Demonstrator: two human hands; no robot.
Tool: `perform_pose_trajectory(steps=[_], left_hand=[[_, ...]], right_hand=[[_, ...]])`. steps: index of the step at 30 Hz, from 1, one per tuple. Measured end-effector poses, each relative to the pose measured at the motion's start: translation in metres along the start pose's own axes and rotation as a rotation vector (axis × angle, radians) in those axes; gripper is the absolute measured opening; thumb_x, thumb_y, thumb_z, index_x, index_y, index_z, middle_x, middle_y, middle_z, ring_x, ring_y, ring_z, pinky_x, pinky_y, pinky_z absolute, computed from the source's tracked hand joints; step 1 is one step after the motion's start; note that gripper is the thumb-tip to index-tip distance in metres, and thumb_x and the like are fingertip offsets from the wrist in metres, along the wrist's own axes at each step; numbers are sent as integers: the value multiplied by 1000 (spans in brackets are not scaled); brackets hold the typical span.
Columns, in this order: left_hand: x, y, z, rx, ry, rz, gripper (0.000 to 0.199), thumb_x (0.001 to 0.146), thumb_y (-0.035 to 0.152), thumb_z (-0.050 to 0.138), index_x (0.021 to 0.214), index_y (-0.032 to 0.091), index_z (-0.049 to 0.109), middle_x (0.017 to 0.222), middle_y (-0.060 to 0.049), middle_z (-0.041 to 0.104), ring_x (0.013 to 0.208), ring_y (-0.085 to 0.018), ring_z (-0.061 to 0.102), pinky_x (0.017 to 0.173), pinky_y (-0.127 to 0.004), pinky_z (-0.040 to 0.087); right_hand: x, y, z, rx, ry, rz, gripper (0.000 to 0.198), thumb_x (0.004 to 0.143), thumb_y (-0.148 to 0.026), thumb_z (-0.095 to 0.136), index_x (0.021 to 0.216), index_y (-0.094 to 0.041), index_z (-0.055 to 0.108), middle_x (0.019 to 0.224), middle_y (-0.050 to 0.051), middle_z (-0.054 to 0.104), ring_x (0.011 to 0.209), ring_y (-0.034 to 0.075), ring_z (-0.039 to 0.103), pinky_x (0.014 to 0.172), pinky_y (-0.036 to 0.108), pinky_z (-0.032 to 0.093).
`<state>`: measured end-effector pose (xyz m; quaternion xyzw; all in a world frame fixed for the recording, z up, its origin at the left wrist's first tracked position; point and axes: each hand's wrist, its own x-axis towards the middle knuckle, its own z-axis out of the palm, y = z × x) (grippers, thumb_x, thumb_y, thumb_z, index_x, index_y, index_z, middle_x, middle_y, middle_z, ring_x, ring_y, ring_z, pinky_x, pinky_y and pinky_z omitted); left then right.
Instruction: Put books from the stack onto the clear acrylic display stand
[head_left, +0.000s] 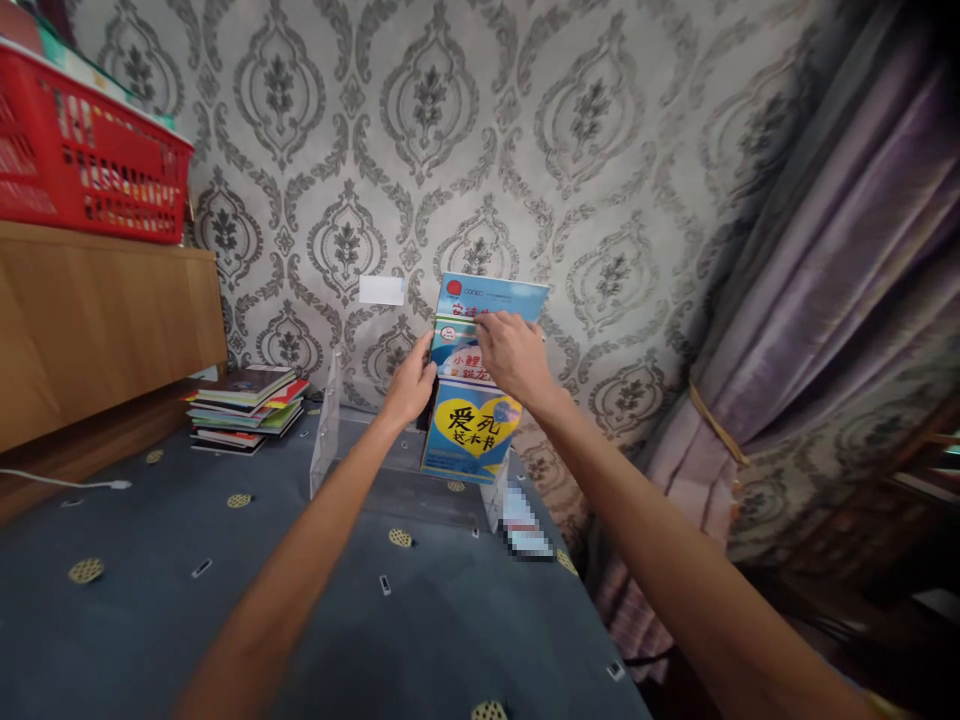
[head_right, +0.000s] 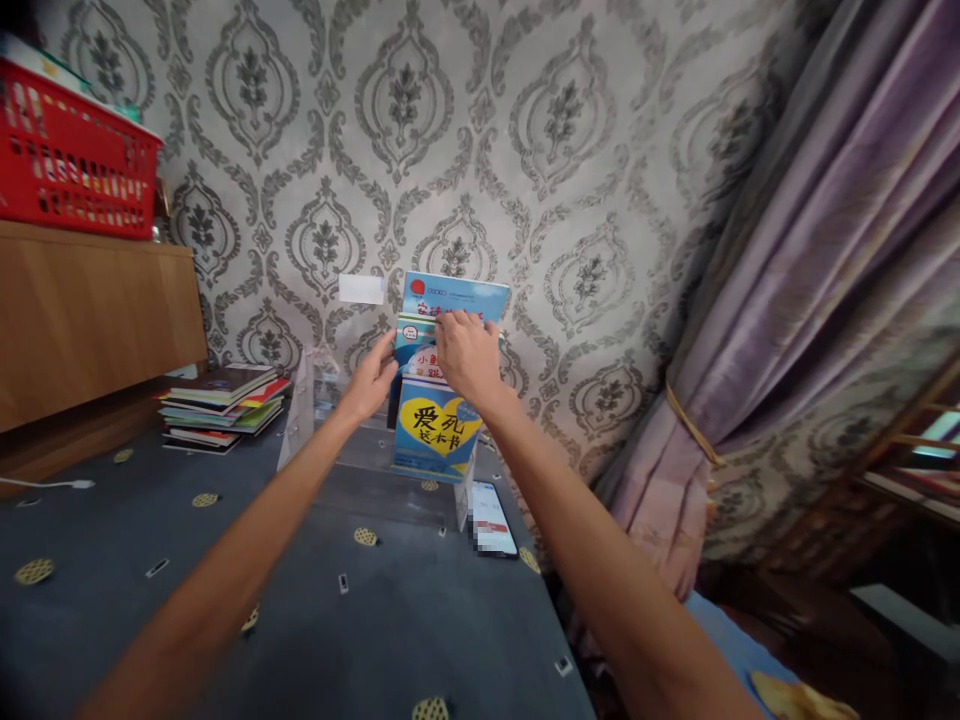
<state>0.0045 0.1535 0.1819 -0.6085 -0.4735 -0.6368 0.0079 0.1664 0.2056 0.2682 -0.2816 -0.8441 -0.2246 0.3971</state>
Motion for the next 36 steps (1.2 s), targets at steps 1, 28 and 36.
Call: perform_pose_trajectory(steps=[1, 28, 36], left_hand=[[0, 0, -1, 10, -4, -9, 61, 91, 12, 44, 151, 18, 40, 151, -12, 50, 137, -28, 50, 118, -49, 37], [-56, -20, 2, 35, 3, -84, 50, 89, 15, 45, 138, 15, 55, 132, -15, 65, 122, -26, 62, 111, -48, 45], [-60, -6, 12, 48, -56, -37, 65, 88, 11, 45, 151, 26, 41, 144, -10, 56, 127, -26, 56, 114, -50, 40]], right_hand=[[0, 1, 1, 9, 14, -5, 38, 102, -27, 31, 114, -18, 67, 114, 14, 72, 106, 32, 61, 91, 46, 41], [-130, 49, 65, 647, 213, 408, 59, 99, -56, 32, 138, -18, 55, 140, 18, 61, 128, 29, 58, 108, 54, 46], [-122, 35, 55, 470, 132, 162, 53, 103, -47, 29, 132, -18, 61, 147, 17, 55, 140, 28, 46, 117, 53, 36]])
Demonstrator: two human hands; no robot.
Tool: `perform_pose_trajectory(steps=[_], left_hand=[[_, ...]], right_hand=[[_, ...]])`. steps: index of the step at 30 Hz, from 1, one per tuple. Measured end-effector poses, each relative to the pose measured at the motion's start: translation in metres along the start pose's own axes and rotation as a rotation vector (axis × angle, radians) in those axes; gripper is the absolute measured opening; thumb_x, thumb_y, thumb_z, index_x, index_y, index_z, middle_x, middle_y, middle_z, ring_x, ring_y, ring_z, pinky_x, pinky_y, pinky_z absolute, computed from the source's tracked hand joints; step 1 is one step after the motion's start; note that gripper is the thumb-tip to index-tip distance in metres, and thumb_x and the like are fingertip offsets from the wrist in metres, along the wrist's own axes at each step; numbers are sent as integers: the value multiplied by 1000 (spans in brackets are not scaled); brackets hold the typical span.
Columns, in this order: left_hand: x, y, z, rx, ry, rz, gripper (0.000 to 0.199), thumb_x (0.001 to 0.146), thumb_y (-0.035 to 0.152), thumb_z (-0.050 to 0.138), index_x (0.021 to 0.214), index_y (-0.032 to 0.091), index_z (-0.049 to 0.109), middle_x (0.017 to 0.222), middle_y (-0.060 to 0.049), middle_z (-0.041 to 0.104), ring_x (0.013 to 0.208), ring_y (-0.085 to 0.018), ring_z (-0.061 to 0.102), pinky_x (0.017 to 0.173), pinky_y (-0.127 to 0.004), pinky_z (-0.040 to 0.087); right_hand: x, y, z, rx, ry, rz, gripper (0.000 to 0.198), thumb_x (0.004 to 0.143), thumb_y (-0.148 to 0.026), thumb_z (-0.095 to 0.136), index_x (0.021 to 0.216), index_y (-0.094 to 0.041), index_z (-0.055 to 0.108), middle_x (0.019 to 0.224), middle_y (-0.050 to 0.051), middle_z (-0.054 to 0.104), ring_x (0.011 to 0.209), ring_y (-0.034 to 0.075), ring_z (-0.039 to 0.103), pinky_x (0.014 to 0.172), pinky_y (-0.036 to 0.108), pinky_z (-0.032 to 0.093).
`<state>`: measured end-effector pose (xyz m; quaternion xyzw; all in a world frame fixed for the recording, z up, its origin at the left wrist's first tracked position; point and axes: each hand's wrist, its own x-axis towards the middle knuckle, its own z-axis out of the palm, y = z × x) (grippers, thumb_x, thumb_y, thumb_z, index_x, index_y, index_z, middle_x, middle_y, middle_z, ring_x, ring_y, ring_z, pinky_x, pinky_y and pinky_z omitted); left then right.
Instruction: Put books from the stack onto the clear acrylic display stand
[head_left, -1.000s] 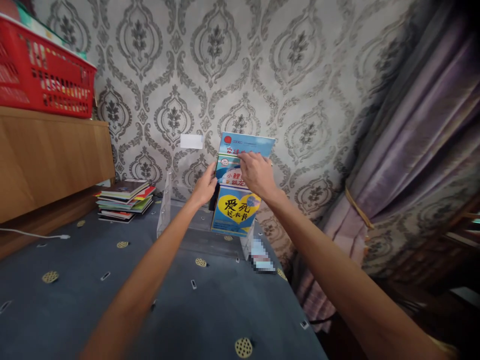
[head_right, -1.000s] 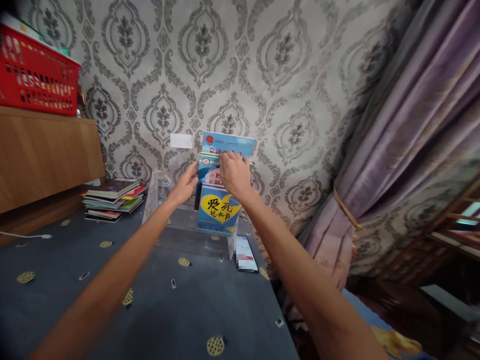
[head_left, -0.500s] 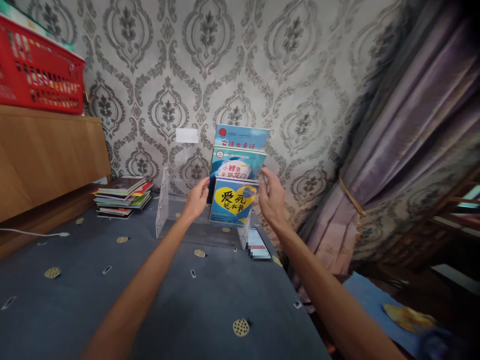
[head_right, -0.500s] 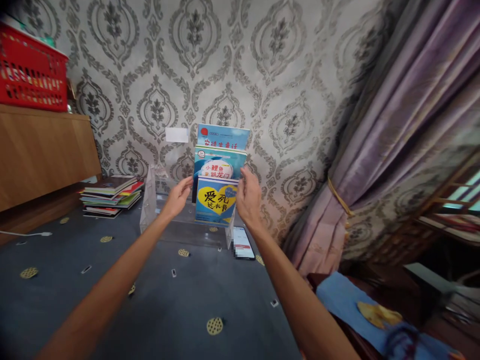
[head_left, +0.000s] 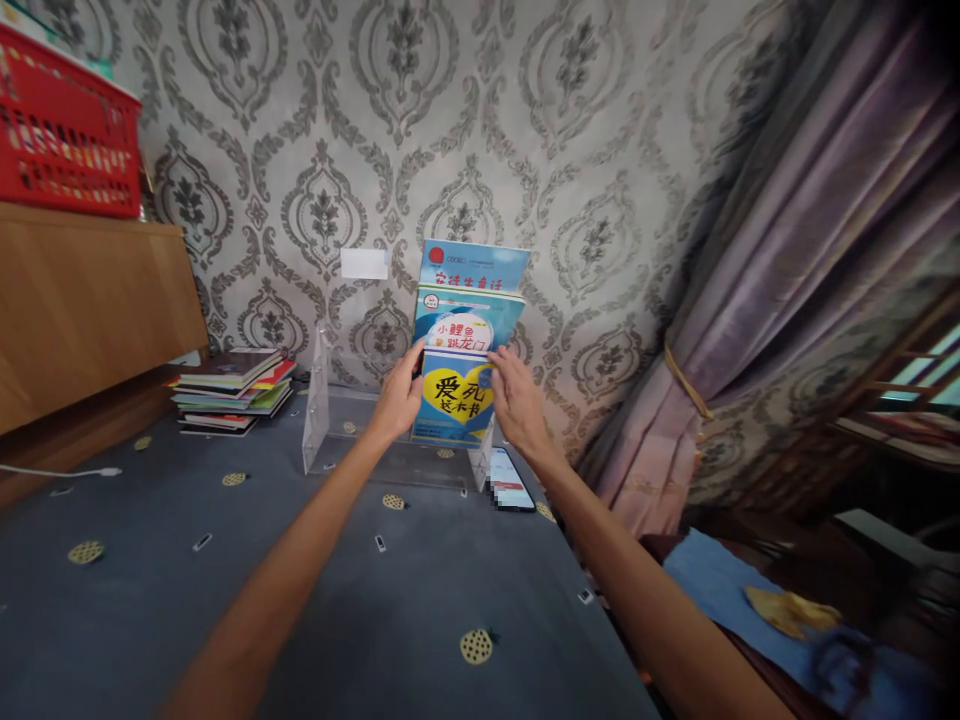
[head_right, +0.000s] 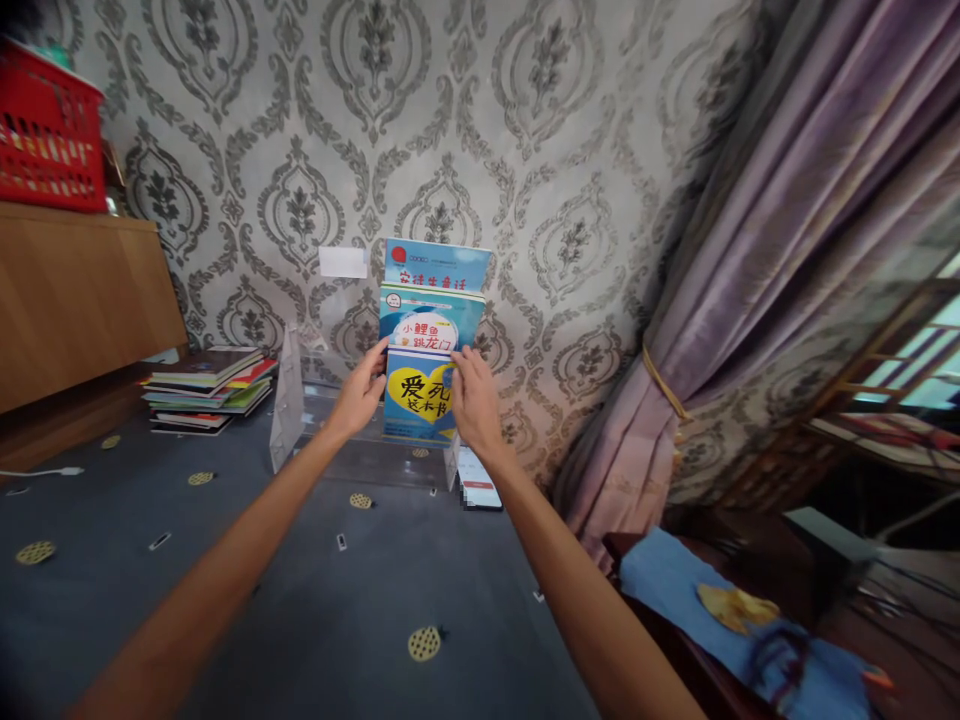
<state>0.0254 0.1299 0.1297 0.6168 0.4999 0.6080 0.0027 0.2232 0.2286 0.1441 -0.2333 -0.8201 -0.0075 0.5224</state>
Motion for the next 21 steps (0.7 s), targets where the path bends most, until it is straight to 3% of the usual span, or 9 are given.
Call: perform_pose_trajectory(steps=[5, 10, 21], left_hand=[[2, 9, -4, 146, 1, 43, 61, 86, 6, 41, 145, 20, 50, 143, -11, 57, 130, -26, 53, 116, -48, 39], [8, 15, -9, 249, -10, 72, 50, 91, 8, 38, 135, 20, 58, 130, -10, 66, 121, -25, 60, 109, -43, 45], [15, 16, -11, 287, -31, 89, 43, 91, 10, 41, 129, 17, 60, 126, -11, 68, 117, -26, 64, 106, -42, 48]], right_hand=[[4, -1, 1, -70, 1, -39, 44, 102, -41, 33, 125, -20, 65, 138, 14, 63, 134, 30, 53, 112, 55, 41], [8, -3, -2, -92, -10, -65, 46, 103, -42, 32, 122, -19, 67, 134, 15, 65, 128, 30, 57, 110, 54, 43], [11, -7, -4, -116, -45, -76, 40, 101, -37, 35, 119, -22, 67, 130, 13, 67, 126, 30, 57, 108, 53, 42]])
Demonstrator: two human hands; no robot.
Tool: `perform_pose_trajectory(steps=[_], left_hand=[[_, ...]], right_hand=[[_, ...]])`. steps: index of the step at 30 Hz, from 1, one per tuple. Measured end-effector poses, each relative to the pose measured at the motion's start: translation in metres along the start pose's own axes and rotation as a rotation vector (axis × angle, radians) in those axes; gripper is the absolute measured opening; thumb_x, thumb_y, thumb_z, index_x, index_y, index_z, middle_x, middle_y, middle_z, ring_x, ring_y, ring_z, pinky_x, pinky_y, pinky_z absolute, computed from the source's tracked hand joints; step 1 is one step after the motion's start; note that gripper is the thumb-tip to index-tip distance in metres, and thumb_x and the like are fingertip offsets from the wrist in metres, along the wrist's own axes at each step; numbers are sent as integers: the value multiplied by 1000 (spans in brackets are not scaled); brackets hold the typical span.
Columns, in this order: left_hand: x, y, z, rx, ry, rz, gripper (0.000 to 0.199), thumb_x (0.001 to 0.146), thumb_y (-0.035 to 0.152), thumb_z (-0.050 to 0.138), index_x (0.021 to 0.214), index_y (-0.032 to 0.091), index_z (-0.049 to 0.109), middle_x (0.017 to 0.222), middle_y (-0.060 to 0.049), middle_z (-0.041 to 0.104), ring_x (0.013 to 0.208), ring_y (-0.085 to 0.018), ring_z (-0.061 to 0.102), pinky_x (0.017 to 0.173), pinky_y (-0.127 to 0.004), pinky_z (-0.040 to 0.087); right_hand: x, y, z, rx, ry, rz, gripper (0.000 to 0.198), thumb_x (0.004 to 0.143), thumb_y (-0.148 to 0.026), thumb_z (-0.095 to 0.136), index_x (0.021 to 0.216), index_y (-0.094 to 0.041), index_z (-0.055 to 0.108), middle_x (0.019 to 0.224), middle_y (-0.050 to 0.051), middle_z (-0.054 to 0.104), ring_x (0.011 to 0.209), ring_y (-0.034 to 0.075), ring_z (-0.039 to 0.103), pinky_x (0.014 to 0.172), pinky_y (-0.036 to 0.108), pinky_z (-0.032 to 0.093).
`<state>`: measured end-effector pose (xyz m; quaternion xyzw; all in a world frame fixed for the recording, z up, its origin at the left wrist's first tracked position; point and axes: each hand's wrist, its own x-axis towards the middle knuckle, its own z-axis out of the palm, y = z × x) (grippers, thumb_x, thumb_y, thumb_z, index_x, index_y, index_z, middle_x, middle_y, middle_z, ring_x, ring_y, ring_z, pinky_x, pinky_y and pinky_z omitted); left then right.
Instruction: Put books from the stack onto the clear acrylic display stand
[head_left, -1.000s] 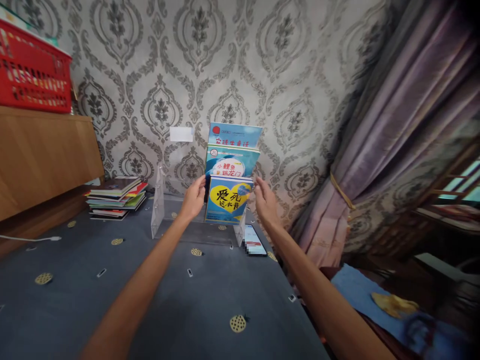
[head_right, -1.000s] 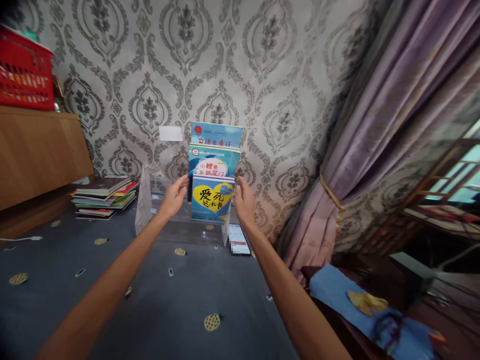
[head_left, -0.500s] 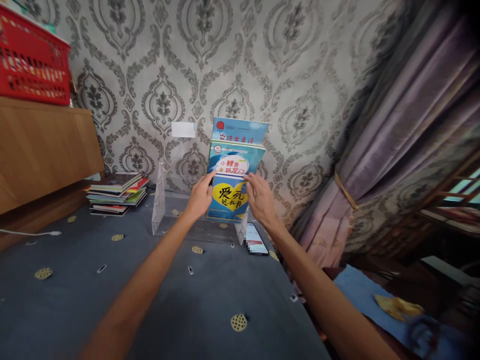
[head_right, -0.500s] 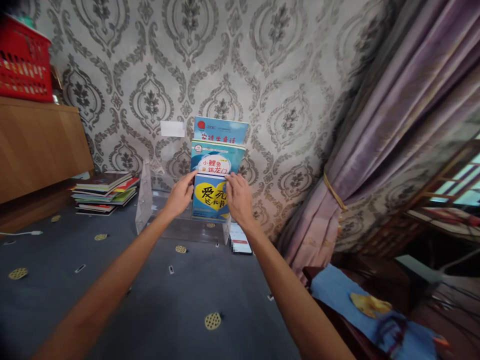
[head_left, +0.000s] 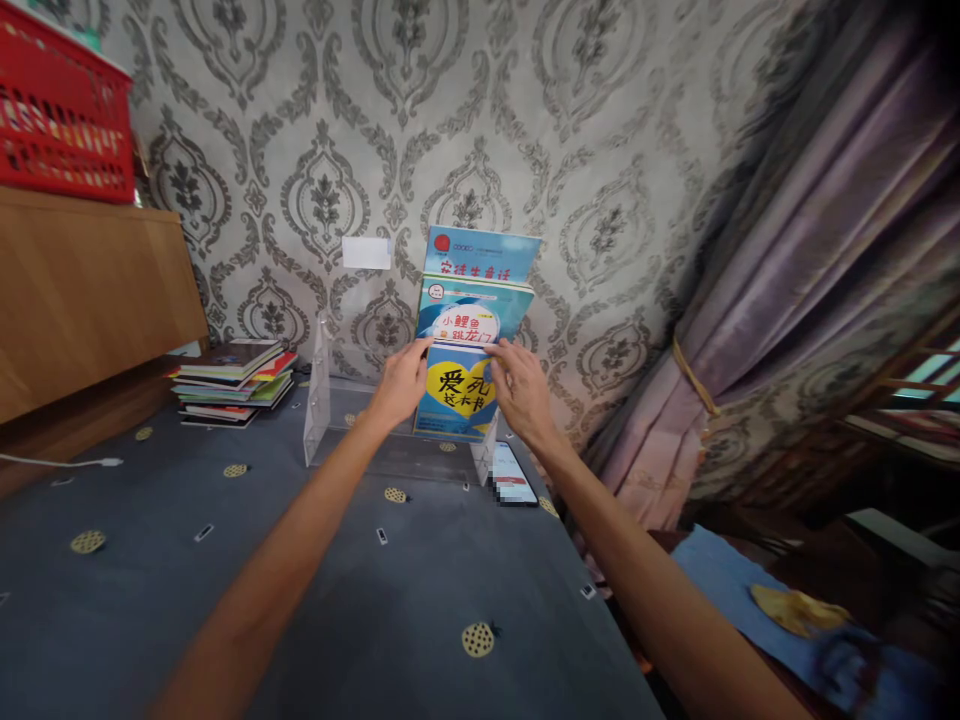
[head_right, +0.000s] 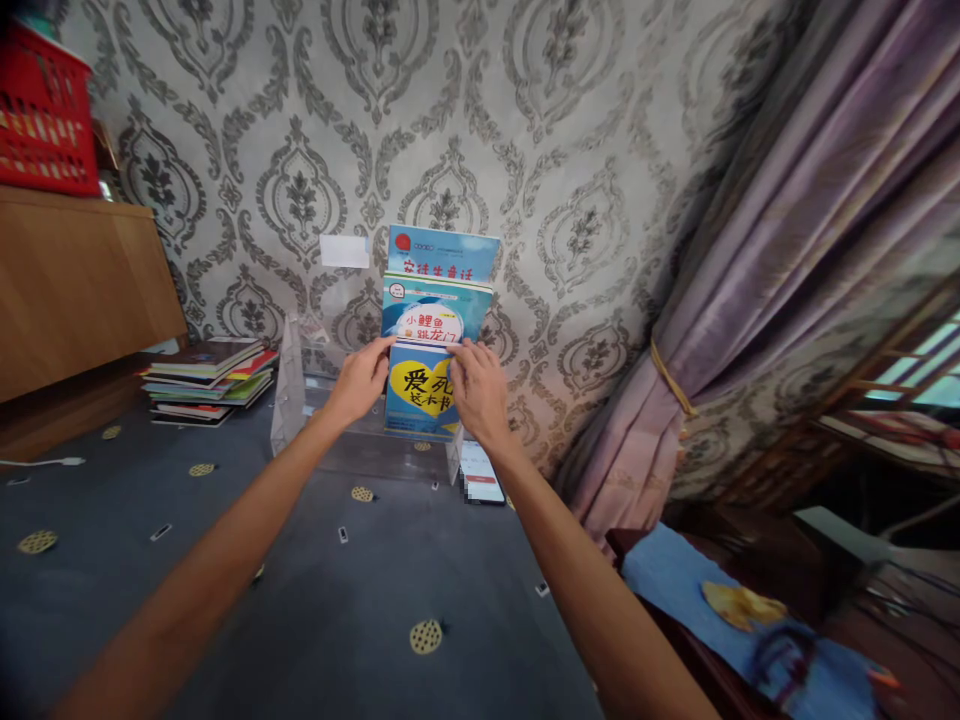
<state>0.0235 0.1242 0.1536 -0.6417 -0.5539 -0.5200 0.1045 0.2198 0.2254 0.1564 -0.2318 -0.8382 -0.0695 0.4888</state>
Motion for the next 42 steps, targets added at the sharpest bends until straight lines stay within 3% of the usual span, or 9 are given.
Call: perform_pose_trajectory(steps=[6, 10, 17, 23, 30, 36, 42], left_hand=[[-3, -8, 5, -99, 3, -72, 51, 90, 13, 45, 140, 19, 50, 124, -12, 69, 115, -26, 64, 107, -47, 48], [-9, -16, 13, -136, 31, -122, 56, 88, 11, 45, 144, 13, 48, 132, -15, 65, 122, -27, 61, 112, -47, 44], [-14, -20, 14, -104, -5, -77, 55, 87, 10, 46, 141, 12, 53, 132, -16, 64, 125, -29, 57, 112, -48, 43], [-20, -23, 21, -177, 36, 2, 67, 85, 5, 45, 150, 18, 42, 145, -13, 56, 130, -26, 54, 115, -46, 41], [-25, -26, 25, -164, 39, -24, 58, 86, 4, 42, 143, 14, 49, 136, -16, 60, 128, -28, 56, 114, -50, 42], [-33, -20, 26, -216, 79, 7, 74, 85, 2, 42, 155, 24, 30, 148, -12, 50, 134, -27, 50, 116, -49, 40], [-25, -19, 20, -242, 48, 20, 69, 83, 0, 41, 148, 24, 42, 141, -10, 56, 128, -26, 54, 115, -50, 41]], right_hand=[[1, -10, 0, -98, 24, 69, 36, 98, -33, 40, 118, -23, 67, 134, 12, 66, 133, 35, 50, 107, 59, 37], [4, -28, 4, -146, -27, -19, 40, 100, -30, 35, 128, -19, 62, 138, 14, 64, 136, 31, 49, 112, 55, 32], [14, -52, 19, -177, -108, -96, 41, 101, -25, 34, 133, -19, 60, 142, 13, 61, 130, 29, 54, 111, 52, 32], [18, -54, 19, -232, -126, -104, 38, 101, -24, 38, 129, -21, 63, 138, 12, 64, 125, 28, 57, 107, 49, 35], [19, -56, 20, -211, -129, -104, 37, 100, -21, 38, 126, -24, 63, 138, 10, 64, 126, 28, 57, 106, 50, 35], [20, -54, 22, -178, -126, -101, 36, 99, -20, 37, 124, -25, 63, 139, 10, 64, 129, 27, 56, 108, 53, 35], [19, -52, 23, -117, -125, -106, 38, 97, -18, 37, 124, -24, 64, 140, 11, 63, 134, 30, 53, 109, 58, 33]])
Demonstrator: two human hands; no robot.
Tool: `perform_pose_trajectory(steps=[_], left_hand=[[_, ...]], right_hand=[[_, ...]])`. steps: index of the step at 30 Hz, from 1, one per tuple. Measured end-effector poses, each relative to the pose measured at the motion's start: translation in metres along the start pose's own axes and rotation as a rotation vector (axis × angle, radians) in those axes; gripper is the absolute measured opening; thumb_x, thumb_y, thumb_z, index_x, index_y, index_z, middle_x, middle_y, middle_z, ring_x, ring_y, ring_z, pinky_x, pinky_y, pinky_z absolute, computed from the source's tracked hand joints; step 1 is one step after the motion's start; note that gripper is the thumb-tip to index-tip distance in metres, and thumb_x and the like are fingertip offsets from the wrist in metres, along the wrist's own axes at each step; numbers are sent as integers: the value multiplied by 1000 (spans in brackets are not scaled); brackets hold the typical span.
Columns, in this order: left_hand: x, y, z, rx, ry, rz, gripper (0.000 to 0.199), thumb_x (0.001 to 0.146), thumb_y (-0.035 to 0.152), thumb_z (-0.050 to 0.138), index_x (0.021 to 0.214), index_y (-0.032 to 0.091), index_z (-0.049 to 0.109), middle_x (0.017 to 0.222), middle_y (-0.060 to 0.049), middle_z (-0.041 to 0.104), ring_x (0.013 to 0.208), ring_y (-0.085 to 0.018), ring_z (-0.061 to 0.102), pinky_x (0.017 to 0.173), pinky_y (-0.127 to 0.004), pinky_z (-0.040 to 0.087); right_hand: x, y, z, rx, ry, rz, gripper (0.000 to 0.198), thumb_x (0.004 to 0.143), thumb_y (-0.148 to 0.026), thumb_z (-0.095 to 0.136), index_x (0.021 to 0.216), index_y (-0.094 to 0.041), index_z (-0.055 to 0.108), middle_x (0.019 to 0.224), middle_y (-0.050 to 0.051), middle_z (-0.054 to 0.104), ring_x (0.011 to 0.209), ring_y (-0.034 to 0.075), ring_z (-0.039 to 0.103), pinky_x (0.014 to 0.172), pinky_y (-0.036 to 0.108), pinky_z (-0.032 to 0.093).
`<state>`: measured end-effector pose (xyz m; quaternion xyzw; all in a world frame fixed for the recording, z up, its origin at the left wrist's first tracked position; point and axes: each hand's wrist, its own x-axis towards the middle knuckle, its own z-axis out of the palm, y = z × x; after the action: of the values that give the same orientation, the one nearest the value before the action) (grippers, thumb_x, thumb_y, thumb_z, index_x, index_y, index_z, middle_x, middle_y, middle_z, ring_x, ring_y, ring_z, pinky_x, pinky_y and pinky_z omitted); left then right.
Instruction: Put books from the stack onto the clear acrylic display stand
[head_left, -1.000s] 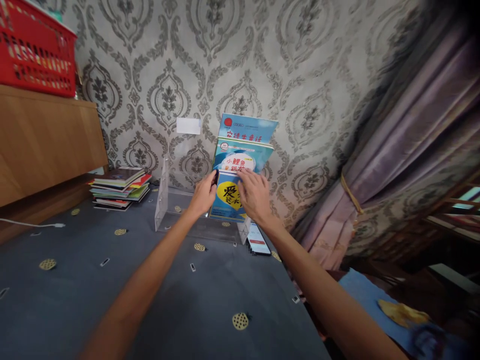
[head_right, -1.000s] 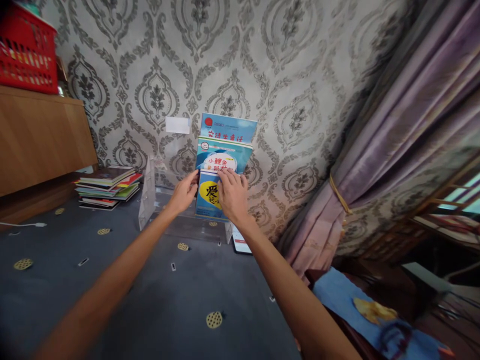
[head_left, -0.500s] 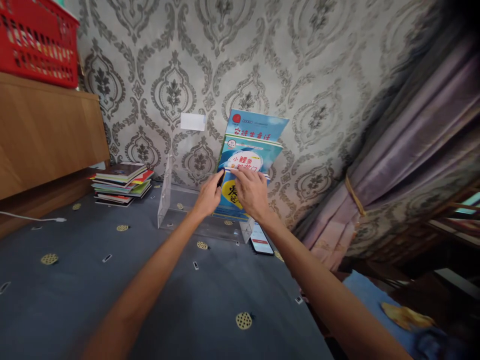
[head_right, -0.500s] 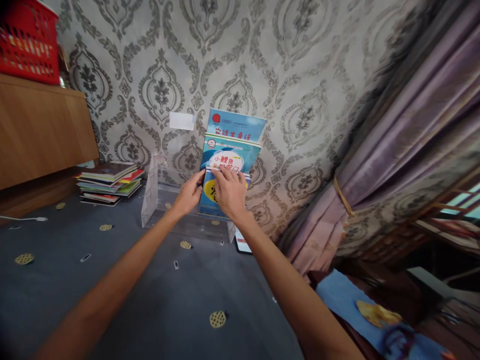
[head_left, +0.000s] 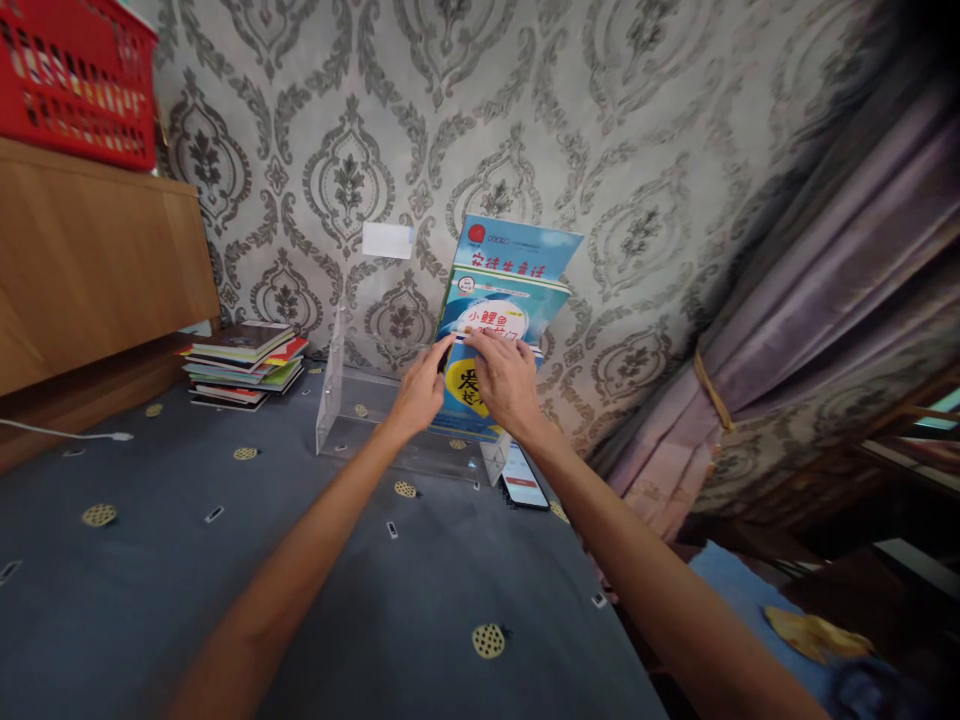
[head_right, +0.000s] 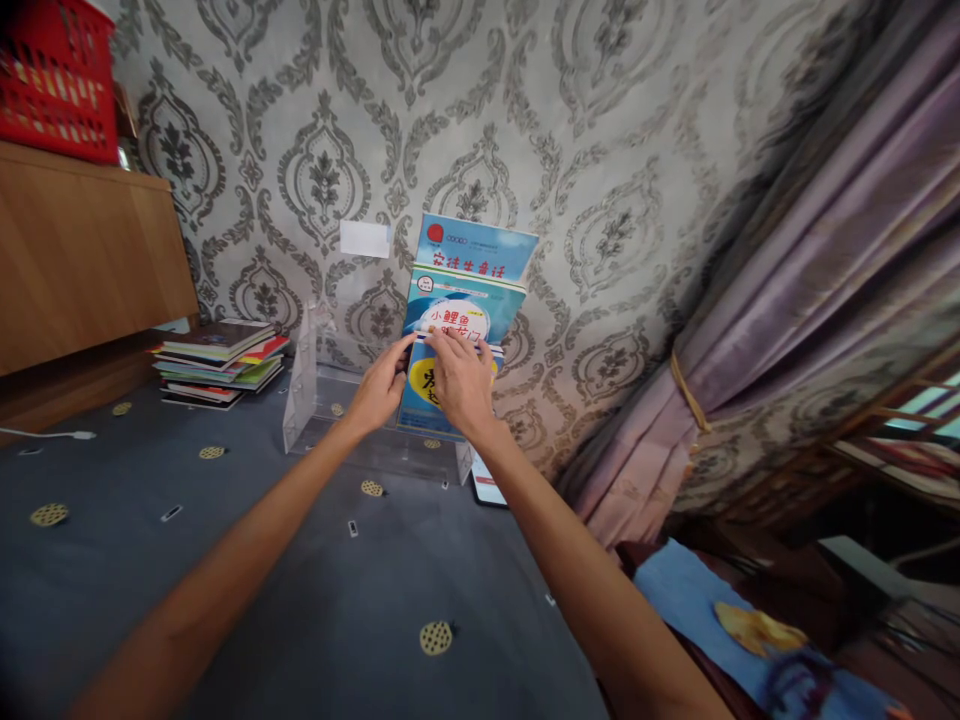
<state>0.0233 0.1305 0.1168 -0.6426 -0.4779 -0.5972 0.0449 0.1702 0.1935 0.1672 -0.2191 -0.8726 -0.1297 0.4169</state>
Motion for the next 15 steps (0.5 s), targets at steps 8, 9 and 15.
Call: perform_pose_trajectory(steps=[8, 9, 15], left_hand=[[3, 1, -3, 45, 18, 18, 72, 83, -1, 41, 151, 23, 39, 139, -11, 57, 122, -24, 58, 111, -45, 45], [3, 1, -3, 54, 17, 16, 71, 84, -1, 40, 151, 23, 40, 138, -10, 58, 120, -24, 60, 110, -45, 46], [4, -1, -5, 162, 12, 10, 59, 85, 0, 38, 140, 16, 53, 126, -13, 65, 115, -25, 61, 105, -45, 48]], right_hand=[[0, -2, -1, 11, 22, 2, 39, 97, -17, 35, 121, -23, 65, 132, 10, 69, 131, 27, 56, 108, 54, 34], [-1, -2, -1, 13, 23, 2, 39, 97, -17, 35, 121, -23, 65, 132, 10, 69, 130, 27, 56, 109, 54, 34], [-2, -2, -3, 23, 12, 11, 39, 96, -17, 36, 121, -23, 64, 137, 10, 65, 134, 28, 53, 110, 56, 32]])
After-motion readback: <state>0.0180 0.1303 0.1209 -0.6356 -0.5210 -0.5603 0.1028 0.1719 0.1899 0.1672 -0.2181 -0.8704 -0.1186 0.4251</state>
